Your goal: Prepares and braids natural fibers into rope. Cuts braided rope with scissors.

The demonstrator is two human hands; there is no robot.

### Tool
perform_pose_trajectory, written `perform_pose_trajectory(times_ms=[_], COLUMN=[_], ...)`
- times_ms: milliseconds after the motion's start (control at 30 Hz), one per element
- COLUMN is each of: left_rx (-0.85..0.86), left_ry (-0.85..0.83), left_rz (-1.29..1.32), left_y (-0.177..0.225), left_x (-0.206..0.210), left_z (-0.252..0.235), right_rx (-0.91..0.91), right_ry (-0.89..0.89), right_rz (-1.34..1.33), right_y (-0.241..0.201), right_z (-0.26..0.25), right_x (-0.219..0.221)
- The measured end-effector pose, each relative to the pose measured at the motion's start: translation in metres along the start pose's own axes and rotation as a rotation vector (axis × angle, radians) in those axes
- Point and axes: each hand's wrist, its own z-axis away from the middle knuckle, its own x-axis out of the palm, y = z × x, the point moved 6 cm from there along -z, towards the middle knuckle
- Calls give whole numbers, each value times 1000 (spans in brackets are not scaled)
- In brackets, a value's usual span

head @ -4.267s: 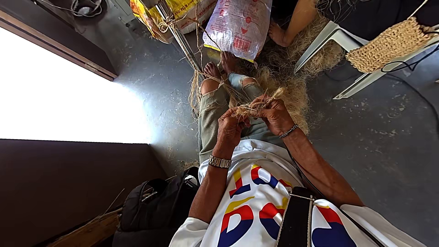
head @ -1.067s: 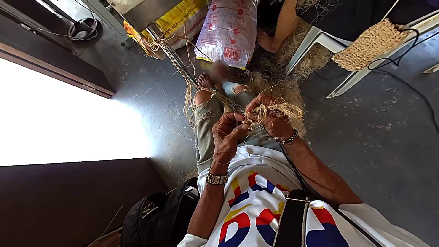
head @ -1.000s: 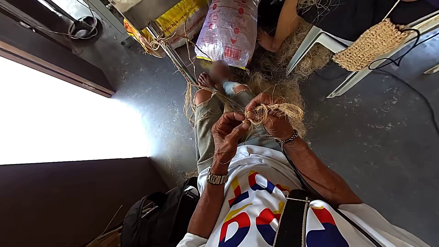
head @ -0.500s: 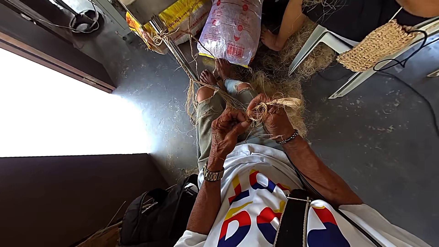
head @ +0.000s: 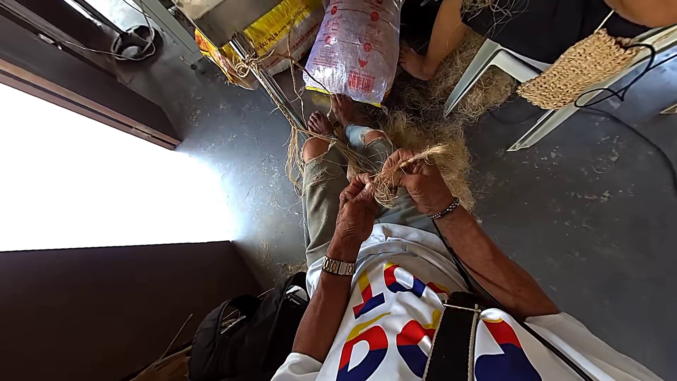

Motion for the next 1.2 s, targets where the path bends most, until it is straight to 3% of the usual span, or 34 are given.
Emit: perform_pose_trajectory(times_ms=[233, 400, 567, 667, 767, 967, 1100, 1200], left_rx=[77, 80, 109, 103, 92, 40, 16, 78], left_ry=[25, 0, -204, -86, -36, -119, -181, -157], left_rz=[-270, -348, -375, -362, -259, -12, 72, 31], left_y=[2, -2, 7, 15, 26, 34, 33, 50], left_x=[4, 7, 43, 36, 30, 32, 41, 39], left_z=[2, 4, 13, 7, 0, 0, 1, 0], right_rx=[-122, -245, -92, -134, -170, -192, -238, -145], right_ry=[130, 191, 360, 284, 205, -87, -162, -230], right_rz=[176, 516, 779, 836, 720, 570, 492, 367], right_y=[3, 4, 17, 9, 11, 9, 24, 23], right_z=[-1, -1, -2, -5, -17, -16, -17, -10], right_x=[-6, -22, -90, -96, -92, -56, -40, -40])
